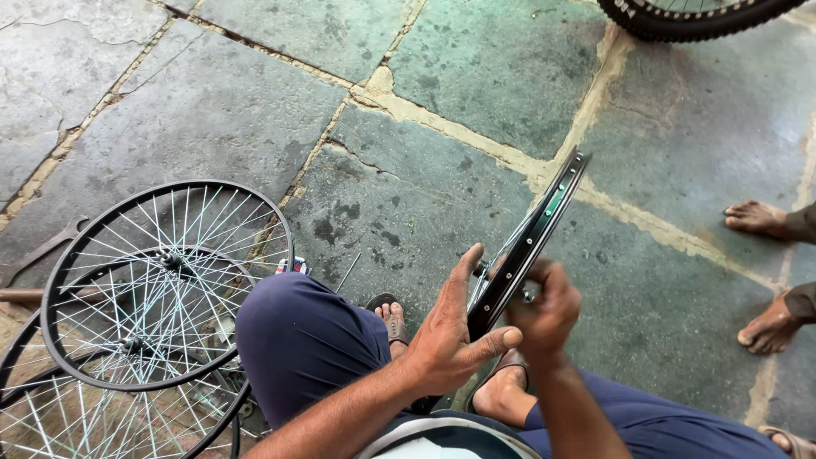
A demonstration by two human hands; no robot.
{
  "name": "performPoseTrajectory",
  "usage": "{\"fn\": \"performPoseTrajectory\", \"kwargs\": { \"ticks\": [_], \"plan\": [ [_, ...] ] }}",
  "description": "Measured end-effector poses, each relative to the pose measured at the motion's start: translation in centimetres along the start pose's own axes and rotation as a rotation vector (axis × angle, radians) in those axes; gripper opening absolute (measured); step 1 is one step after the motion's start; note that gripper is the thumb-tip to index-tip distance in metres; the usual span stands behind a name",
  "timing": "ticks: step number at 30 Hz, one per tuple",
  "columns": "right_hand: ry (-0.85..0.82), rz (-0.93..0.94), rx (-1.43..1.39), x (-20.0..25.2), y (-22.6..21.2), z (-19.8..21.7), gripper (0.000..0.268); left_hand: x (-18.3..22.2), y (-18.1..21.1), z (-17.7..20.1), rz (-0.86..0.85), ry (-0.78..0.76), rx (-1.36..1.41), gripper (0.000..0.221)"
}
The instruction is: The person installs spokes into a bicycle wheel rim by hand, inserting them through the holes and securing them while sitting on the floor.
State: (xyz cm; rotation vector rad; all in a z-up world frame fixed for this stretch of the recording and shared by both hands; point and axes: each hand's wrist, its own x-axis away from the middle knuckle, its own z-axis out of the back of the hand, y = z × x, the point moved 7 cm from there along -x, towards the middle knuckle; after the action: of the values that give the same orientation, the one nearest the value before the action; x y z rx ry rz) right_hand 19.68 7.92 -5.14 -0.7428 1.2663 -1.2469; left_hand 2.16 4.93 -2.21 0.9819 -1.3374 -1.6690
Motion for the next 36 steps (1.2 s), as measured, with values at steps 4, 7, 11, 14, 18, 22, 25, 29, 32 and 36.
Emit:
{"fn": "performPoseTrajectory", "kwargs": {
  "ticks": [4, 7, 11, 14, 18, 22, 25, 29, 32, 36],
  "plan": [
    [-0.08, 0.059, 0.204, 0.2, -1.6, -0.2, 0.024, -0.1, 0.1, 0.2, -0.021, 0.002, -0.024, 0.114],
    [-0.532, -0.373, -0.549, -0.8, -0.2, -0.8, 0.034, 0.0, 0.0, 0.0, -0.027, 0.003, 0.002, 0.113],
    [-0.466, -0.235, -0.781, -0.7, 1.0, -0.7, 0.029, 0.2, 0.1, -0.6, -0.073, 0.011, 0.007, 0.111],
    [-0.216, -0.08, -0.633, 0.3, 3.4, -1.5, 0.035, -0.1, 0.3, -0.8, -0.095, 0.006, 0.012, 0.112],
    [-0.335, -0.243, -0.435, 0.8, 5.8, -1.7, 0.038, -0.2, 0.4, -0.6, -0.062, 0.022, -0.022, 0.114],
    [-0.705, -0.488, -0.83, 0.1, 2.7, -0.3, 0.044, 0.2, 0.7, -0.7, -0.05, 0.01, -0.015, 0.114],
    [-0.677, -0.474, -0.749, -0.7, 0.2, -0.9, 0.043, 0.4, 0.6, -0.8, -0.058, 0.018, 0.012, 0.112],
    [-0.002, 0.176, 0.193, -0.3, -3.7, -0.6, 0.024, 0.4, 0.3, -0.8, -0.071, 0.002, -0.005, 0.113],
    [0.12, 0.427, 0.485, 2.3, -5.0, -0.7, 0.023, 0.5, 0.0, -0.8, -0.026, 0.011, -0.001, 0.114],
    [-0.225, 0.007, -0.16, 0.8, -1.0, 1.0, 0.027, 0.3, 0.4, -0.1, -0.03, 0.008, -0.005, 0.111]
  ]
}}
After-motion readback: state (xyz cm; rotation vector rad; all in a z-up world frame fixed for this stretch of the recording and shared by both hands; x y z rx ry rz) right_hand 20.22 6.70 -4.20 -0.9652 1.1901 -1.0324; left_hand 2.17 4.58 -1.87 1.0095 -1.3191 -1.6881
